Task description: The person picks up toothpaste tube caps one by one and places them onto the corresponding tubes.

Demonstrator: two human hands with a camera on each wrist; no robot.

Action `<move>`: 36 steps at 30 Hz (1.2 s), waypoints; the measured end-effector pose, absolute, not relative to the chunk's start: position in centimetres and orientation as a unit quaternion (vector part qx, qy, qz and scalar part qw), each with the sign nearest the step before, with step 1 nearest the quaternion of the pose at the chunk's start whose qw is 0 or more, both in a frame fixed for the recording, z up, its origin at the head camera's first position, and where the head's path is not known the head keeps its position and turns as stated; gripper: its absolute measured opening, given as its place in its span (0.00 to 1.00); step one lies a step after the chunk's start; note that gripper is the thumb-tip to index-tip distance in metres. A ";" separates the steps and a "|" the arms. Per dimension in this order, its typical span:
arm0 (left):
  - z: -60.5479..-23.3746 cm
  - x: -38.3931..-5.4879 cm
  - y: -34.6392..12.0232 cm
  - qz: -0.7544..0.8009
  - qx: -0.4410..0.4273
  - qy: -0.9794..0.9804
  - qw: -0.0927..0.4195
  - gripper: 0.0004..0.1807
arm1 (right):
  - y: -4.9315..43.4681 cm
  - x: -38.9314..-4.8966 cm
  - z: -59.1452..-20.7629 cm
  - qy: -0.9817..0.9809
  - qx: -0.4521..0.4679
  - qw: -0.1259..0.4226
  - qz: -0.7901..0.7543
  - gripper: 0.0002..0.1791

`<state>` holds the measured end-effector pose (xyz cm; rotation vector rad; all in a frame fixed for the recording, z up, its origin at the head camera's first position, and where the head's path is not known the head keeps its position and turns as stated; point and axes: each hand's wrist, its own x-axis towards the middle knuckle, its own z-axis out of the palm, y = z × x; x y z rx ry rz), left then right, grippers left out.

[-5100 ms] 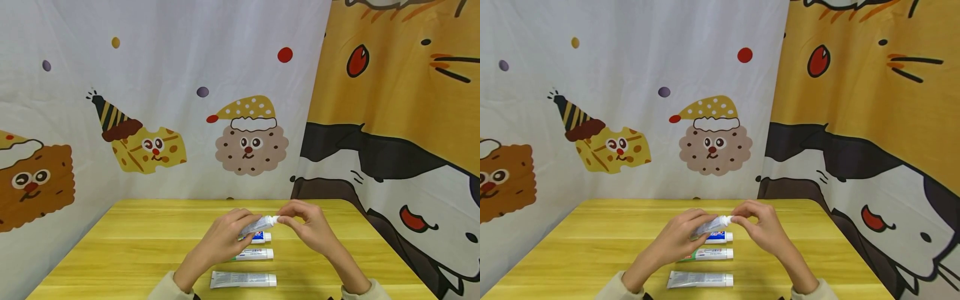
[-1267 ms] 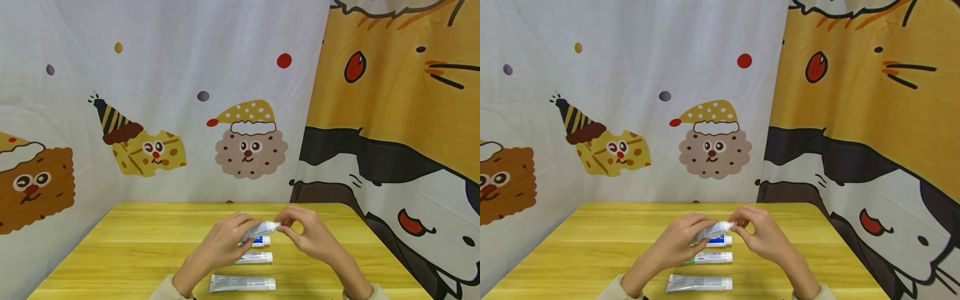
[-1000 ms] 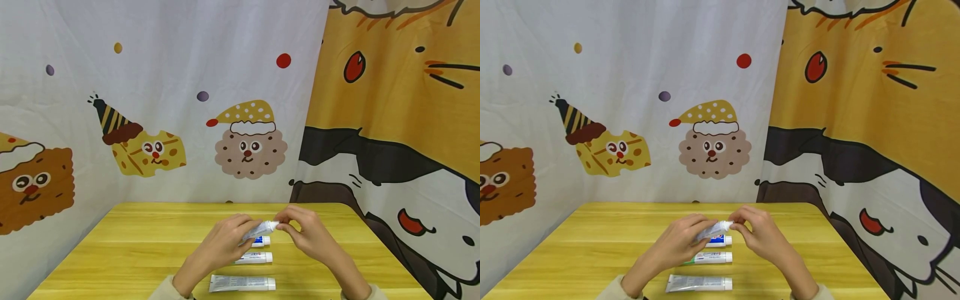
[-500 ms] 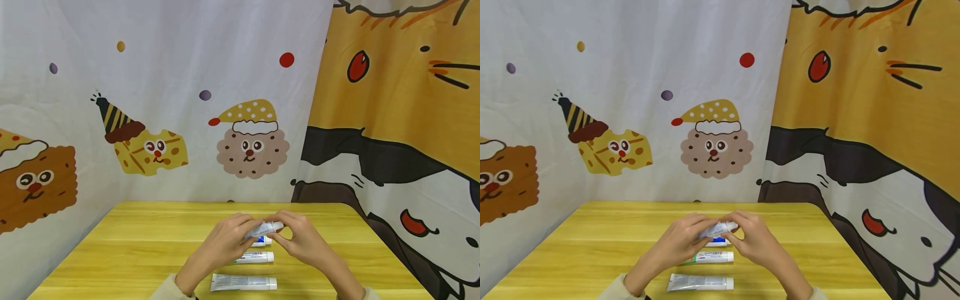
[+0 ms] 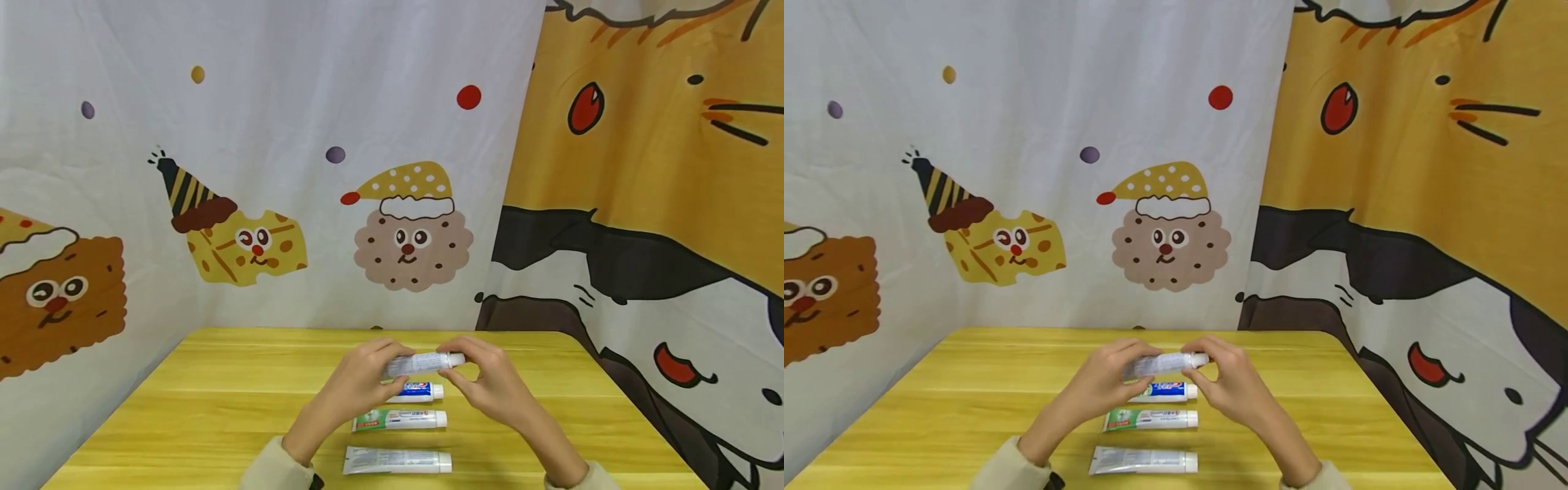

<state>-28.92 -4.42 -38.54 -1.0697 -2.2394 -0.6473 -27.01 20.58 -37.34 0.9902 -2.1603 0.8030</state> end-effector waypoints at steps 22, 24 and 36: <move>-43.4 -39.9 -2.7 -0.166 -0.395 -0.901 0.069 0.10 | 20.3 -39.3 -43.9 -0.932 0.230 0.060 0.273 0.07; -43.9 -40.1 -2.5 -0.168 -0.392 -0.903 0.057 0.10 | 20.3 -39.7 -44.7 -0.930 0.225 0.044 0.286 0.07; -45.0 -40.2 -2.9 -0.176 -0.338 -0.925 -0.011 0.14 | 20.3 -39.7 -45.4 -0.938 0.196 0.002 0.286 0.08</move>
